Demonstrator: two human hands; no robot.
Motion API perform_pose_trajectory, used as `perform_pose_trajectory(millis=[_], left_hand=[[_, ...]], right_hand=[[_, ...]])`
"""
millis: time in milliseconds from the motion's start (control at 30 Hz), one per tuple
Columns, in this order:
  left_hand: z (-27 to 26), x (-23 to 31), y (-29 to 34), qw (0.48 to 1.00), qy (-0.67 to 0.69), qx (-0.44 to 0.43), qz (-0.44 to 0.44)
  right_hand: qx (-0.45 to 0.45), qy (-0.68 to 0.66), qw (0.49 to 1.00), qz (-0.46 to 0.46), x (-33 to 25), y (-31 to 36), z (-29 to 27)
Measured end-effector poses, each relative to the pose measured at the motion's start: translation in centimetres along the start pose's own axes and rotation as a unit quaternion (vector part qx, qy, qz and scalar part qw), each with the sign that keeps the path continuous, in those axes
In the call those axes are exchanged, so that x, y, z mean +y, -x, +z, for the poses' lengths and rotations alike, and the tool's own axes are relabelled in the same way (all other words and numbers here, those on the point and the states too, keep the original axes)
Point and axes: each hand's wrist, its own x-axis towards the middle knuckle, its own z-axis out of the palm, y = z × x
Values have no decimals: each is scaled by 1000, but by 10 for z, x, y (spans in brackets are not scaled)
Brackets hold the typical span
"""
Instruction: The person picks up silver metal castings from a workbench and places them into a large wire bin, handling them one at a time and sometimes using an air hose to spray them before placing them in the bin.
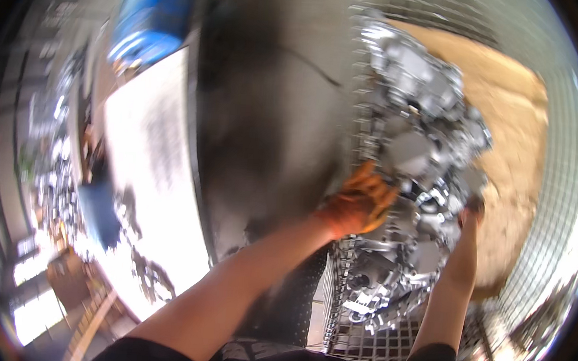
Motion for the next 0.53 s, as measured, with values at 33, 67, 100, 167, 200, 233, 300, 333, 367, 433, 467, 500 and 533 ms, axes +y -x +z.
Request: perform_pose_trajectory(millis=[33,67,100,167,200,233,300,333,367,433,467,500,533], left_hand=[[2,0,1,1000,-1,-28,-3],[0,0,2,998,1,-63,-9],[-3,1,1,998,22,-49,-14],[-15,-1,5,993,114,1,-26],[-26,-2,9,981,184,57,-28],[-38,-4,13,964,250,86,-34],[-66,-8,39,921,306,230,-78],[-77,-11,61,906,313,263,-111],[-87,-19,89,869,367,246,-222],[-96,-34,159,749,469,205,-421],[-93,-43,204,714,471,244,-457],[-87,-53,259,676,471,284,-491],[-78,-62,311,631,473,313,-529]], right_hand=[[37,-158,987,3,0,8,-3],[60,-408,911,9,-2,15,-12],[50,-604,795,31,-7,24,-19],[67,-703,708,32,-19,54,-35],[95,-710,698,19,-28,75,-47],[122,-714,689,0,-33,97,-61],[175,-716,674,-53,-47,148,-95],[201,-674,705,-91,-55,174,-111],[214,-696,674,-129,-65,200,-127],[199,-673,684,-198,-87,247,-161],[172,-680,674,-233,-103,267,-172],[95,-713,633,-287,-125,283,-183],[52,-709,632,-308,-147,293,-200]])
